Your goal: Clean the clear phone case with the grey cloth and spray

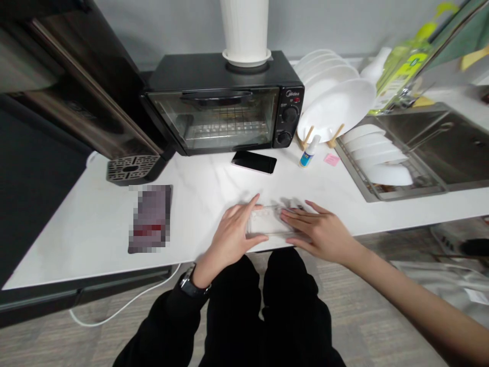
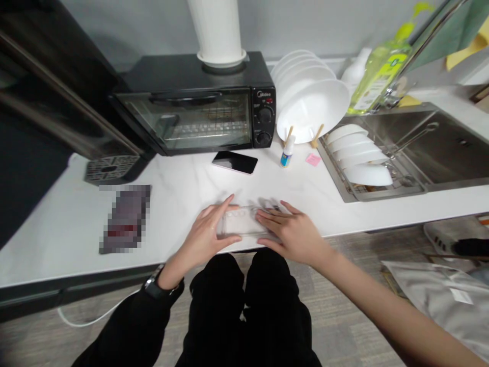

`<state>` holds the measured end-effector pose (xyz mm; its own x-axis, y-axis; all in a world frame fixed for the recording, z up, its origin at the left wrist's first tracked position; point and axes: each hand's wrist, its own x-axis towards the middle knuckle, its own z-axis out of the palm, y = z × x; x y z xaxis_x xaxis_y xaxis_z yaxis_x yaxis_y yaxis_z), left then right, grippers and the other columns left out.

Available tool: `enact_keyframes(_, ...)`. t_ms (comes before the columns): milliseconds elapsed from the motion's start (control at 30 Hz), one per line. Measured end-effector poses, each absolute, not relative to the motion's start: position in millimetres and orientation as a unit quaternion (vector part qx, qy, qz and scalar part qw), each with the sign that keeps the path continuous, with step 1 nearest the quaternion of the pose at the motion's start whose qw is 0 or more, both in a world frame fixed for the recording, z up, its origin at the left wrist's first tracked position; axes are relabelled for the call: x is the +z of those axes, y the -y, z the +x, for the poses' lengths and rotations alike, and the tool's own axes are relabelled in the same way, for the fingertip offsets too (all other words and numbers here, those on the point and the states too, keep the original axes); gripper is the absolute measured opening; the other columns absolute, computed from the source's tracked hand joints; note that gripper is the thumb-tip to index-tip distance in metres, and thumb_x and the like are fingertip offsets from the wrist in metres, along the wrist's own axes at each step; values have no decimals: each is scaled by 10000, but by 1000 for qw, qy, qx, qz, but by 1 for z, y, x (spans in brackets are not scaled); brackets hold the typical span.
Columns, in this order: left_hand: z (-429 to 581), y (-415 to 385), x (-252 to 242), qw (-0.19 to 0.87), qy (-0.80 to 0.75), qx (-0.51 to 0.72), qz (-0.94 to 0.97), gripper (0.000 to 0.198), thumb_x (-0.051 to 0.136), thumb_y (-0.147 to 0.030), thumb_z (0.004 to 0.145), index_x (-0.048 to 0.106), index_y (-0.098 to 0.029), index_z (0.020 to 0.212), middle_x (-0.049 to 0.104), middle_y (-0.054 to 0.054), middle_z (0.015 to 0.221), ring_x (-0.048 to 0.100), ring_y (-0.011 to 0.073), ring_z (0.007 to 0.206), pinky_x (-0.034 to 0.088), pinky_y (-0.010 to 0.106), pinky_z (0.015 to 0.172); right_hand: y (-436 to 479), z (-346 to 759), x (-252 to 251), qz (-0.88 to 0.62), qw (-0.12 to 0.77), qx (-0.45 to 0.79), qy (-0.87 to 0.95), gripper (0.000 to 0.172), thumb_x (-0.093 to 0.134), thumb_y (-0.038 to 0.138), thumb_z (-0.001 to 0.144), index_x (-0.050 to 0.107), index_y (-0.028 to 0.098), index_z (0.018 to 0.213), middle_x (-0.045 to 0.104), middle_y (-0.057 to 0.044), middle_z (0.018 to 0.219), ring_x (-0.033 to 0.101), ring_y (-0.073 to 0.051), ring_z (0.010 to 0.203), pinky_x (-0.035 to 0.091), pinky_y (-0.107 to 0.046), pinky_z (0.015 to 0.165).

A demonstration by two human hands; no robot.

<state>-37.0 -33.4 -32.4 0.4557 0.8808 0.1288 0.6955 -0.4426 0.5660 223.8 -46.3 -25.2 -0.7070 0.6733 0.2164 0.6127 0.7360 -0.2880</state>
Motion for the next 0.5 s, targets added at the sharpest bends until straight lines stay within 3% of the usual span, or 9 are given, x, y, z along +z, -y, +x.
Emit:
enact_keyframes(100, -37, 32, -32, 227, -466, 203, 831, 1064, 825, -431, 865, 142, -314, 1672, 635, 71, 1458, 552, 317, 1319, 405, 483, 1133, 47, 221, -25, -337, 162, 122, 919, 648, 610, 562, 1001, 561, 144, 1493, 639, -148, 1456, 627, -282, 1349, 423, -531, 1218)
enact_keyframes(233, -38, 30, -31, 220, -467, 207, 831, 1039, 818, -442, 870, 162, -320, 1667, 629, 81, 1460, 569, 321, 1300, 426, 482, 1112, 42, 219, -24, -307, 153, 136, 929, 548, 591, 476, 1032, 537, 222, 1515, 591, -82, 1519, 563, -263, 1418, 274, -599, 1284)
enact_keyframes(367, -38, 30, -32, 225, -466, 197, 833, 1079, 843, -421, 845, 152, -324, 1669, 635, 74, 1462, 565, 329, 1304, 415, 499, 1119, 46, 228, -19, -352, 147, 128, 916, 595, 635, 464, 1007, 522, 209, 1533, 625, -99, 1483, 614, -280, 1363, 373, -568, 1247)
enact_keyframes(500, -38, 31, -35, 221, -463, 209, 833, 1036, 812, -445, 873, 164, -306, 1670, 638, 86, 1444, 561, 317, 1301, 422, 489, 1114, 44, 223, -20, -277, 154, 160, 935, 672, 653, 531, 981, 506, 199, 1547, 574, -105, 1532, 551, -277, 1428, 381, -550, 1245)
